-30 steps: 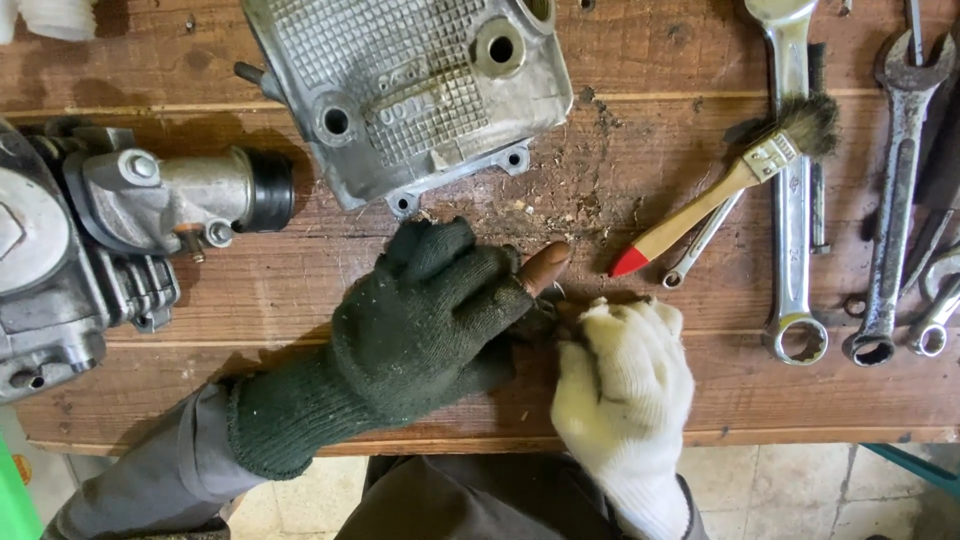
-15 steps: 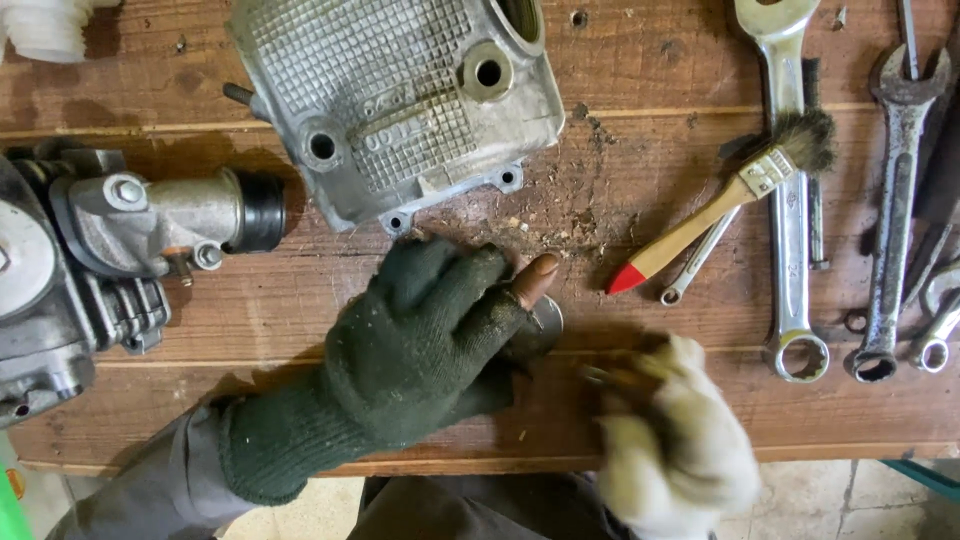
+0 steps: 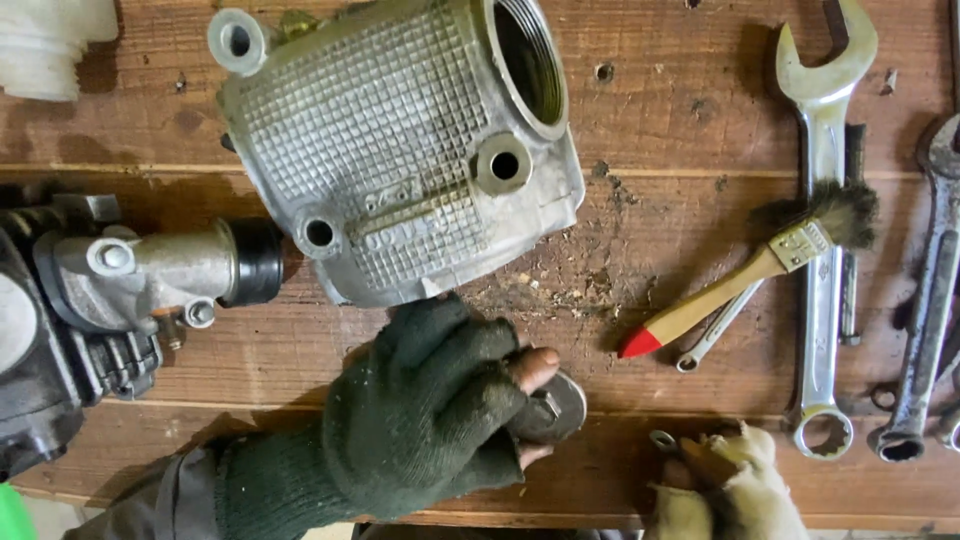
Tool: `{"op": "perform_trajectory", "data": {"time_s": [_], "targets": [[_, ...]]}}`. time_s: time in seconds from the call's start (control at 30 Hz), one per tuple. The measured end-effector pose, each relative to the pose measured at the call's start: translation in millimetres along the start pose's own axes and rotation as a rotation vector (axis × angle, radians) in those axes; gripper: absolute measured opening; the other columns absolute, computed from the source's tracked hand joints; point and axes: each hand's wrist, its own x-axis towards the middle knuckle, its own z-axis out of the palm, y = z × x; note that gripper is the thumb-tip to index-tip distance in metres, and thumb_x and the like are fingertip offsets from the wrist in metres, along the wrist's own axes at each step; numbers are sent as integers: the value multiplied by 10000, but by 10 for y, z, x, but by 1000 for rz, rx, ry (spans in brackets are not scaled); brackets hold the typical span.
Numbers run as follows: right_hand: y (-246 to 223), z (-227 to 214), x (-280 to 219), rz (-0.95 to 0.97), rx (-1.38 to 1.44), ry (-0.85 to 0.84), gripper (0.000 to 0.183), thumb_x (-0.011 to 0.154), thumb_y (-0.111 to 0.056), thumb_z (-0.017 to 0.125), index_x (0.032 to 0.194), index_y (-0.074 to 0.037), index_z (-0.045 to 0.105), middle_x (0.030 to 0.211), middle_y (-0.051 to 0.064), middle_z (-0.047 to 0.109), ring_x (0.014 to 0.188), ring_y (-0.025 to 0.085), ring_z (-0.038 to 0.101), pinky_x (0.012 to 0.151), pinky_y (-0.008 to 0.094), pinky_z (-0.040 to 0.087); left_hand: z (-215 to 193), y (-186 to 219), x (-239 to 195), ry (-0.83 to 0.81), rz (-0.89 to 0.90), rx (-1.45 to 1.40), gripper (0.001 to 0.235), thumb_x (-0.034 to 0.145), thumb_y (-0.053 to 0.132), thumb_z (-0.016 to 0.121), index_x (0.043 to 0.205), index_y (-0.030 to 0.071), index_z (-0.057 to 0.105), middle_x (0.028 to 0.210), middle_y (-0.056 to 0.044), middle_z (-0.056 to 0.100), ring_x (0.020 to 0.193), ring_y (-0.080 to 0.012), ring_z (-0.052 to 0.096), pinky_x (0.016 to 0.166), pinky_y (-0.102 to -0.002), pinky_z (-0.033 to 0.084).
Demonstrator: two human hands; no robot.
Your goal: The person is using a small metal tool to scrape off accumulated dirt and grime from a small circular engine part on a wooden workbench.
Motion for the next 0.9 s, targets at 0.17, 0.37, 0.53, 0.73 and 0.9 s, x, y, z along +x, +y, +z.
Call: {"op": "perform_trajectory", "data": {"time_s": [0.17, 0.37, 0.53, 0.73, 0.9], "targets": [[-2341, -88, 785, -409, 77, 257, 156, 779, -19, 750, 929, -3, 711, 899, 140, 672, 819, 318, 545, 784, 382, 481, -4, -13, -9, -39, -9, -54, 688, 947, 421, 828, 1443, 72, 503, 1168, -110, 637, 1018, -322, 578, 856, -523, 551], [-2277, -1, 742, -386, 89, 348, 209, 688, 3, 805, 843, -88, 699, 1028, 155, 686, 955, 339, 623, 894, 395, 545, -143, 45, 49, 31, -129, -617, 571, 1080, 371, 557, 1515, 35, 401, 1093, -25, 682, 961, -215, 645, 1009, -440, 470], [-2191, 40, 758, -428, 111, 408, 232, 642, 15, 809, 829, -63, 697, 992, 196, 674, 927, 370, 626, 861, 407, 546, -232, 109, 65, -28, -342, -1044, 584, 1088, 413, 472, 1507, 7, 453, 1245, -153, 631, 1097, -266, 629, 1033, -418, 521], [-2088, 56, 717, -418, 182, 436, 270, 628, -16, 797, 877, -54, 699, 1017, 213, 655, 944, 378, 641, 909, 402, 550, -41, 79, -40, 47, -631, -1749, 683, 986, 358, 684, 1426, -133, 504, 1280, -301, 657, 991, -271, 650, 886, -340, 535], [-2101, 40, 677, -372, 213, 451, 248, 632, 7, 804, 853, -29, 698, 1036, 221, 643, 943, 352, 653, 875, 363, 539, -84, 115, -3, 20, -557, -1723, 645, 1013, 387, 641, 1372, -140, 543, 1258, -311, 670, 949, -260, 667, 796, -307, 514]]}}
